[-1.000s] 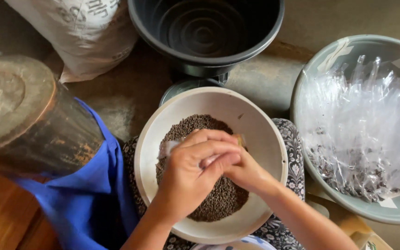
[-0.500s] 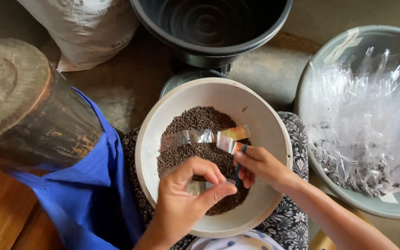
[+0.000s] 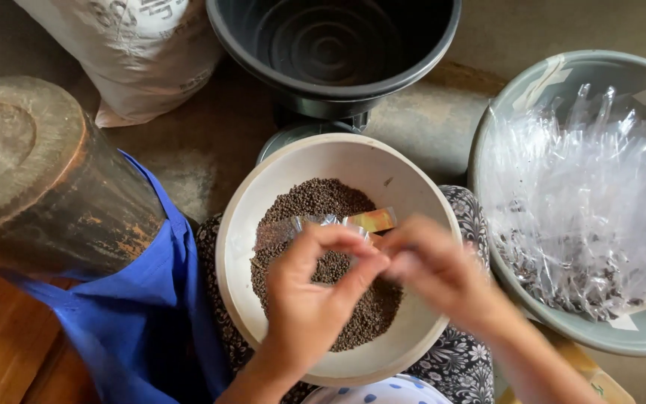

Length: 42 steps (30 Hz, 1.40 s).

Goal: Filling small plastic bags with food pellets from a large bowl by hand and using a small spoon.

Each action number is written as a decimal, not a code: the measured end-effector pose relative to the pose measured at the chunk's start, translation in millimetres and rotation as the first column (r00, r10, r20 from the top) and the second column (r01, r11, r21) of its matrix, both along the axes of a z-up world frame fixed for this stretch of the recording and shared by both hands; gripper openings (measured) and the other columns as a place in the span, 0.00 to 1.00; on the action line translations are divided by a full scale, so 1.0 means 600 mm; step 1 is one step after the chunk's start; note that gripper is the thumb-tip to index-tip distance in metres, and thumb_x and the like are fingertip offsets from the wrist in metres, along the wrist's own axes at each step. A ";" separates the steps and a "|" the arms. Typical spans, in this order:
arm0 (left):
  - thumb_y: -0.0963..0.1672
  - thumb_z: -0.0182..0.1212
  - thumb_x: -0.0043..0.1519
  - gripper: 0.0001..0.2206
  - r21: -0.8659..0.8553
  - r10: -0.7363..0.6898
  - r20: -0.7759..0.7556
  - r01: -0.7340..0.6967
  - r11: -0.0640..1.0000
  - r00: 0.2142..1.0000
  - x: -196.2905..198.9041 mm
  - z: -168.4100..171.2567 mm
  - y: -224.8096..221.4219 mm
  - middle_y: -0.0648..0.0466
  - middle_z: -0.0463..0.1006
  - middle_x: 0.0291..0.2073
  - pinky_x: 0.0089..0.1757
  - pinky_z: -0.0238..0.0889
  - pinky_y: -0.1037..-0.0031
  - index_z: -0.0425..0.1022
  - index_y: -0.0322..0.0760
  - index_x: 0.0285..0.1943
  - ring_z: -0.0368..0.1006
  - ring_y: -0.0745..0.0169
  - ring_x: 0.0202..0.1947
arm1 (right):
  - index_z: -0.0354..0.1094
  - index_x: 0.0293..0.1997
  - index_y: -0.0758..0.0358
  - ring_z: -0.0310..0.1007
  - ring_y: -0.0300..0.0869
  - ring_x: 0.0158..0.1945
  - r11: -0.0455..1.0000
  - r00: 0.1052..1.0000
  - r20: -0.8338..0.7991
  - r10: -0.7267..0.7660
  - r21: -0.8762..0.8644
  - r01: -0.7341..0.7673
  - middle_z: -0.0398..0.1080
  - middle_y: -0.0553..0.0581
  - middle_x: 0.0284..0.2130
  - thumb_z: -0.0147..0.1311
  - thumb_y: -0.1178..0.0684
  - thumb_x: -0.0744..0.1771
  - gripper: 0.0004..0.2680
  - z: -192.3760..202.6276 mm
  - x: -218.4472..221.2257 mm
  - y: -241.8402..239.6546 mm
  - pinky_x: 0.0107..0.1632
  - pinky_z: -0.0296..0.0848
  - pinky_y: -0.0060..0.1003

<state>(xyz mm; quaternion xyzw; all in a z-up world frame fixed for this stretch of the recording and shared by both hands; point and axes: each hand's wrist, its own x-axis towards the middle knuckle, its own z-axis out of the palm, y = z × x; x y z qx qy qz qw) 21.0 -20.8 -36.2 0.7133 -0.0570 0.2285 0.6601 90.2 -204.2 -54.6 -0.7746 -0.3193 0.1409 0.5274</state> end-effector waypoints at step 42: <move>0.37 0.65 0.58 0.11 0.138 -0.155 -0.160 0.177 0.975 0.975 -0.001 -0.090 -0.003 0.55 0.77 0.32 0.30 0.67 0.81 0.70 0.34 0.47 0.70 0.69 0.27 | 0.73 0.42 0.64 0.70 0.31 0.32 0.937 0.907 -0.394 -0.148 0.237 0.256 0.75 0.51 0.31 0.60 0.61 0.65 0.04 -0.185 0.014 -0.022 0.36 0.69 0.24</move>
